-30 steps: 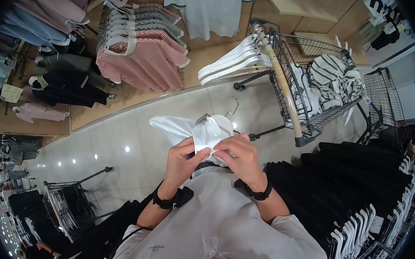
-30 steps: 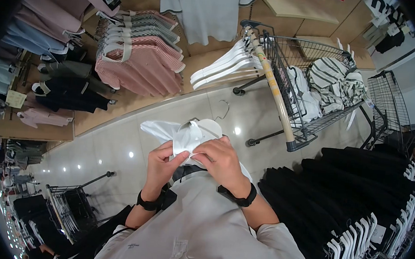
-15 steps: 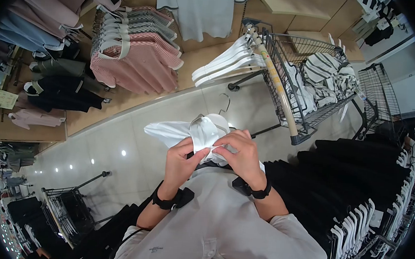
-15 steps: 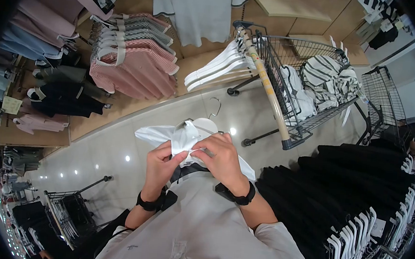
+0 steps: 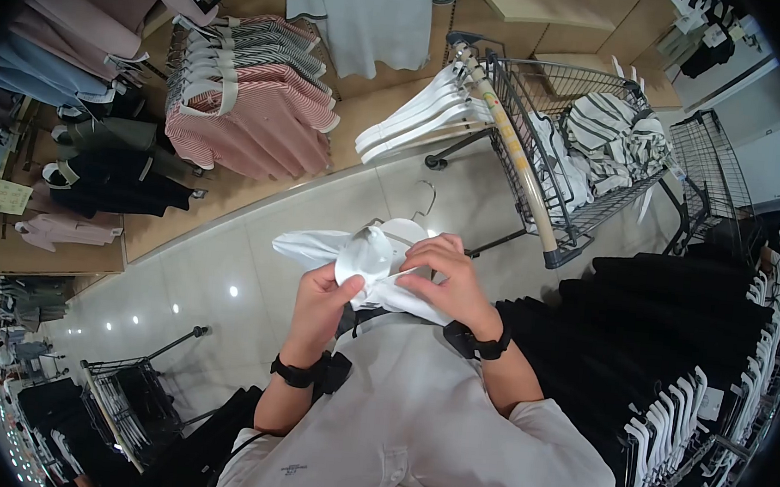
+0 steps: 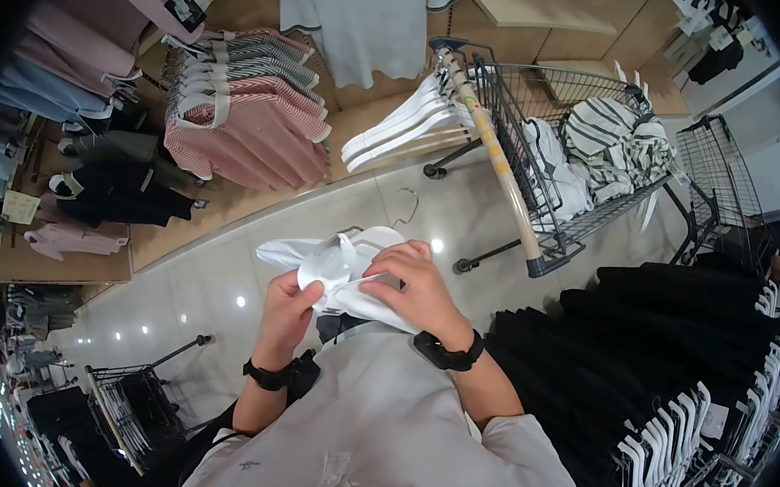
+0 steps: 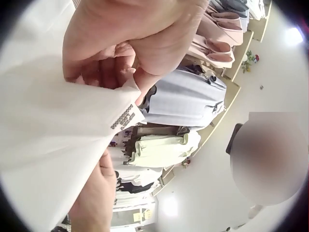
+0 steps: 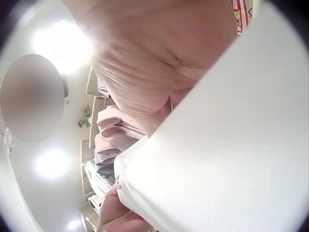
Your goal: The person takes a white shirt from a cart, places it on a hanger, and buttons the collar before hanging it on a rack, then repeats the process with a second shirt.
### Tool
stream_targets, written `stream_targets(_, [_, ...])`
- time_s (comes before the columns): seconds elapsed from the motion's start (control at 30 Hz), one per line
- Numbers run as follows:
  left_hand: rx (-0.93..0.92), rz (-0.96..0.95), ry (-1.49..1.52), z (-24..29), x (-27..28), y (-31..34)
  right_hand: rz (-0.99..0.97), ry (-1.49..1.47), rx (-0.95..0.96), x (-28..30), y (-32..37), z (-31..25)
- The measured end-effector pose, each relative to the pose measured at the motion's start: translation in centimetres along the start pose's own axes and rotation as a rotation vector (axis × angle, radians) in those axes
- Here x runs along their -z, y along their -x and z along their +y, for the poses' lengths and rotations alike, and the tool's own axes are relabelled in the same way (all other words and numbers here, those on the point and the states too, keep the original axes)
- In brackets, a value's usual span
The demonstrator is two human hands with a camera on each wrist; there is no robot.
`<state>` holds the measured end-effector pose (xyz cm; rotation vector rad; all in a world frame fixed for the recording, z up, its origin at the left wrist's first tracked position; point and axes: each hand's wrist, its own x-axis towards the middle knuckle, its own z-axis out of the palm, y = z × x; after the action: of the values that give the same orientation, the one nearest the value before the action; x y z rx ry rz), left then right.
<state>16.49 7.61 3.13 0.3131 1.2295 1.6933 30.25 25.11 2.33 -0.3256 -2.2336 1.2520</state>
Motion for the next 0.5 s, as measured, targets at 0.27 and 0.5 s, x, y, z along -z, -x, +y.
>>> stream_targets(0.27, [0.029,0.031,0.053,0.6,0.6,-0.4,-0.033,-0.049,-0.085,-0.2,1.4,-1.1])
stream_targets(0.5, [0.409,0.076,0.245,-0.8,1.1,-1.5,-0.070,0.011,0.179,-1.0,1.0,-1.2])
